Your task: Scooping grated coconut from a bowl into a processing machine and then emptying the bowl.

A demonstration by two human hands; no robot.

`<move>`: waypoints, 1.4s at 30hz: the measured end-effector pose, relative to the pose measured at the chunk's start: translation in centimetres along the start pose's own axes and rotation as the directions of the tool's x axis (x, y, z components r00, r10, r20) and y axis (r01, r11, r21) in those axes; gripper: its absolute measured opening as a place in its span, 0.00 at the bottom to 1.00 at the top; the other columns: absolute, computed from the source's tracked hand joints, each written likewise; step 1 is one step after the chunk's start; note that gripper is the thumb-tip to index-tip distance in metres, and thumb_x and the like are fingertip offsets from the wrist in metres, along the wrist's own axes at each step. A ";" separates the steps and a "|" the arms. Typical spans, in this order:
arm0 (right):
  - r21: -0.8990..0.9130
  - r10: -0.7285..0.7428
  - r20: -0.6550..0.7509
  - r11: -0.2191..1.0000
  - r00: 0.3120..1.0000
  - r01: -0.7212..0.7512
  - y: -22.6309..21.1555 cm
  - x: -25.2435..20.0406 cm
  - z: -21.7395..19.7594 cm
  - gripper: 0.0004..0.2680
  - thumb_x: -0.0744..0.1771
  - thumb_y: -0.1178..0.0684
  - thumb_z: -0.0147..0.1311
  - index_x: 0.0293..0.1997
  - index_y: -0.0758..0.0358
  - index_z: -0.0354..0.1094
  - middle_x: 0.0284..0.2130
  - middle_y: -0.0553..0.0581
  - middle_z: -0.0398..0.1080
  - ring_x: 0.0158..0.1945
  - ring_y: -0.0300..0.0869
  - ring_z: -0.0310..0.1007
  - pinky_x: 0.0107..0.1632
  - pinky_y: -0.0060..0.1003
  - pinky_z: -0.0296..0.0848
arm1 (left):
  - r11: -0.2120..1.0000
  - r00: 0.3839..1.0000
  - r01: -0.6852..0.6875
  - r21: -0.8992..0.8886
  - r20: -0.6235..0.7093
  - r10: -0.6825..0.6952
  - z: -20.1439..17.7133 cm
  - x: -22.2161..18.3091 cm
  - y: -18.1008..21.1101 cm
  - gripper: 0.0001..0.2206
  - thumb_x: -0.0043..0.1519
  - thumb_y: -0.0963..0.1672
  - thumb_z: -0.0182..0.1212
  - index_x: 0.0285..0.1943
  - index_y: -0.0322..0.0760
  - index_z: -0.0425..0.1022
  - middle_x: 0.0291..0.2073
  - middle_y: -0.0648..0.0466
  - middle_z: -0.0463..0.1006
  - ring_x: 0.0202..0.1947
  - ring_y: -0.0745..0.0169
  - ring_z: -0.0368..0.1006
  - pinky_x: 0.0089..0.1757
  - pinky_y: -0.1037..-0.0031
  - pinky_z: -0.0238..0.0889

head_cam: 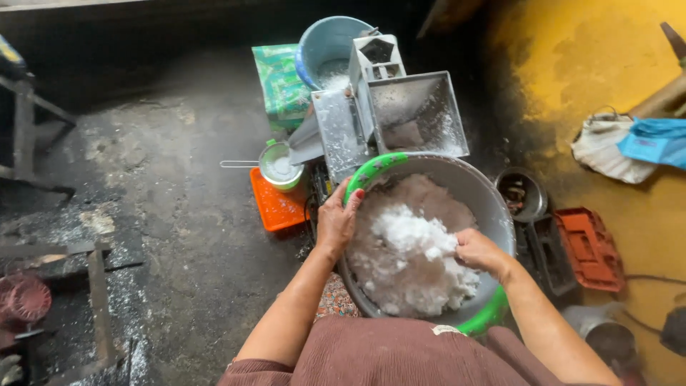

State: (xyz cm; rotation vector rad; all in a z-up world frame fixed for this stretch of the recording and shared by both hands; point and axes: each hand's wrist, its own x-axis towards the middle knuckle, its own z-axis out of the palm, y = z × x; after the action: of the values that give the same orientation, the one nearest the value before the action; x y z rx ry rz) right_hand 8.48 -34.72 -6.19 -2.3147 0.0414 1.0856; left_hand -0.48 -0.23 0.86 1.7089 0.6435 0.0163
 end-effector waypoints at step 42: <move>-0.720 -0.064 -0.053 0.694 0.997 0.006 -4.1 -0.9 2.6 0.15 0.63 0.39 0.46 0.43 0.47 0.79 0.40 0.56 0.79 0.48 0.51 0.80 0.53 0.48 0.77 | 0.997 0.999 -0.041 0.058 0.006 0.041 0.2 0.7 0.2 0.22 0.64 0.57 0.54 0.66 0.58 0.71 0.43 0.39 0.81 0.48 0.33 0.77 0.48 0.50 0.69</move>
State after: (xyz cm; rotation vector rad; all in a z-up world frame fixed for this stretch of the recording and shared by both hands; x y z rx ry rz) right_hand 7.12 -30.14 -4.89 -3.0358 -0.4937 1.1237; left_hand 0.25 -0.09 0.78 1.7772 0.6103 0.0227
